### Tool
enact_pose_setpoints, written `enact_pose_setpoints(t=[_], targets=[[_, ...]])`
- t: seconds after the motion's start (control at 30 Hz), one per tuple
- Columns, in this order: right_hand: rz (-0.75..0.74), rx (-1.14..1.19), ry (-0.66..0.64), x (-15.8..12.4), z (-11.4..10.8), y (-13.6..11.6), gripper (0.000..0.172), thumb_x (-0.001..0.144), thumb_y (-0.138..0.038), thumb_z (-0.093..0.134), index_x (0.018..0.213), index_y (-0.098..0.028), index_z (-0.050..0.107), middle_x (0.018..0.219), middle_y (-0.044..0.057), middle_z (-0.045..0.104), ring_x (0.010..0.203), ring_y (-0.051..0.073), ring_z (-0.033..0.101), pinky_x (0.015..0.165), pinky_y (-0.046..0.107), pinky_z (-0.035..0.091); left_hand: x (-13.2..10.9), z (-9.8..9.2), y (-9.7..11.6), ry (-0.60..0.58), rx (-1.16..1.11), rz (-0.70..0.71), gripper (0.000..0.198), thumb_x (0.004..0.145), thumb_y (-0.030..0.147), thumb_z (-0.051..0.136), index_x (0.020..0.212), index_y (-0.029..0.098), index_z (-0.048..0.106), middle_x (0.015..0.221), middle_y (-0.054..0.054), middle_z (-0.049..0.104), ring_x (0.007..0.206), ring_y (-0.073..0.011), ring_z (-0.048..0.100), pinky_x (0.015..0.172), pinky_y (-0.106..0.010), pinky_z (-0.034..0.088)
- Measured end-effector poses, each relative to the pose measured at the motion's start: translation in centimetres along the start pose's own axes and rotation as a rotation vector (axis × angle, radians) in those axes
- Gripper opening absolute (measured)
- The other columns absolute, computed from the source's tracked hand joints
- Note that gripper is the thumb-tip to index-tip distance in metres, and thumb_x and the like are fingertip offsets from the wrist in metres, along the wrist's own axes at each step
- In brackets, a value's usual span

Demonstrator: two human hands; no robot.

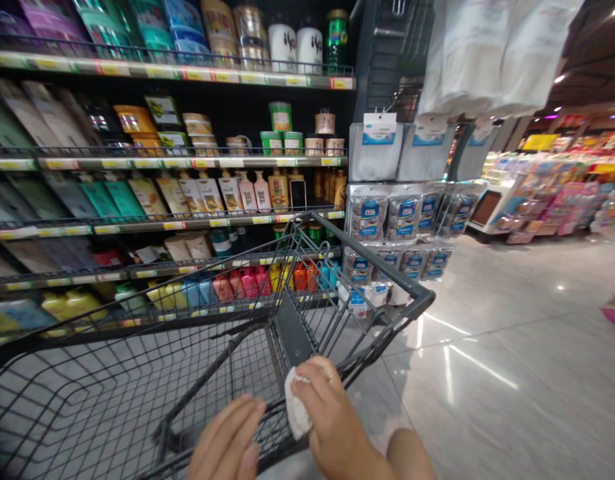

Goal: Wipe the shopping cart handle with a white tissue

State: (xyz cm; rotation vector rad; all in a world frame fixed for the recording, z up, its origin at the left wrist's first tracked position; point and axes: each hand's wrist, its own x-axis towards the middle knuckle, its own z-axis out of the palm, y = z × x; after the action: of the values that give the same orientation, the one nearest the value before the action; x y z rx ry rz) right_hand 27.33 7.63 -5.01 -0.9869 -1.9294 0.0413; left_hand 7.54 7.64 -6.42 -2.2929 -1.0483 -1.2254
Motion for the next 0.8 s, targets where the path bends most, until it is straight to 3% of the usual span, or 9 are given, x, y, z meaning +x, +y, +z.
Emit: enact_pose_setpoints(t=[0.03, 0.13, 0.23, 0.33, 0.5, 0.67, 0.8], targets=[[-0.034, -0.03, -0.016, -0.1, -0.4, 0.0, 0.051, 0.07, 0.004, 0.036, 0.112, -0.017, 0.055, 0.105, 0.011, 0.063, 0.104, 0.023, 0.053, 0.089, 0.041, 0.05, 0.8, 0.9, 1.2, -0.015, -0.004, 0.067, 0.033, 0.088, 0.016, 0.043, 0.118, 0.019, 0.058, 0.096, -0.006, 0.071, 0.094, -0.0184, 0.065, 0.082, -0.031, 0.05], [-0.076, -0.117, -0.025, -0.5, -2.2, 0.7, 0.053, 0.068, 0.004, 0.036, 0.113, -0.016, 0.056, 0.103, 0.012, 0.064, 0.104, 0.024, 0.055, 0.087, 0.041, 0.052, 1.5, 2.3, 2.8, -0.074, 0.032, 0.07, 0.027, 0.093, 0.018, 0.04, 0.11, 0.014, 0.06, 0.085, -0.007, 0.071, 0.075, -0.0151, 0.064, 0.069, -0.027, 0.048], [-0.082, -0.221, -0.029, -1.2, -4.3, 2.0, 0.052, 0.069, 0.003, 0.036, 0.113, -0.015, 0.058, 0.102, 0.013, 0.065, 0.103, 0.025, 0.055, 0.084, 0.043, 0.053, 0.9, 2.3, 2.3, -0.12, 0.113, 0.083, 0.022, 0.091, 0.019, 0.049, 0.109, 0.012, 0.061, 0.071, -0.002, 0.066, 0.06, -0.0117, 0.058, 0.059, -0.027, 0.041], [-0.169, -0.373, -0.085, -1.6, -6.2, 2.7, 0.043, 0.078, 0.0, 0.038, 0.112, -0.013, 0.06, 0.1, 0.015, 0.066, 0.101, 0.027, 0.056, 0.084, 0.046, 0.052, 0.4, 2.0, 1.9, -0.117, 0.122, 0.097, 0.021, 0.089, 0.023, 0.056, 0.106, 0.013, 0.061, 0.064, 0.001, 0.061, 0.058, -0.011, 0.055, 0.059, -0.027, 0.038], [-0.324, -0.563, -0.124, -0.7, -10.0, 2.9, 0.031, 0.085, -0.002, 0.039, 0.102, -0.01, 0.063, 0.097, 0.014, 0.067, 0.101, 0.027, 0.056, 0.09, 0.044, 0.048, 1.0, 1.8, 2.0, -0.118, 0.093, 0.058, 0.016, 0.092, 0.027, 0.052, 0.099, 0.018, 0.063, 0.062, 0.004, 0.058, 0.056, -0.0099, 0.054, 0.059, -0.026, 0.036], [-0.179, -0.524, -0.07, 0.7, -14.4, 4.7, 0.044, 0.076, 0.004, 0.037, 0.109, -0.015, 0.06, 0.104, 0.013, 0.064, 0.104, 0.026, 0.055, 0.085, 0.043, 0.048, 1.1, 1.5, 2.0, -0.141, 0.073, 0.029, 0.017, 0.092, 0.028, 0.05, 0.097, 0.018, 0.063, 0.065, 0.004, 0.062, 0.059, -0.0101, 0.056, 0.062, -0.026, 0.039], [-0.052, -0.507, 0.041, 0.4, -14.8, 5.5, 0.054, 0.069, 0.006, 0.035, 0.111, -0.018, 0.058, 0.109, 0.012, 0.059, 0.106, 0.025, 0.053, 0.085, 0.045, 0.046, 1.1, 1.3, 2.1, -0.141, 0.064, 0.016, 0.017, 0.092, 0.028, 0.05, 0.092, 0.019, 0.064, 0.065, 0.004, 0.062, 0.058, -0.0102, 0.057, 0.061, -0.026, 0.039]])
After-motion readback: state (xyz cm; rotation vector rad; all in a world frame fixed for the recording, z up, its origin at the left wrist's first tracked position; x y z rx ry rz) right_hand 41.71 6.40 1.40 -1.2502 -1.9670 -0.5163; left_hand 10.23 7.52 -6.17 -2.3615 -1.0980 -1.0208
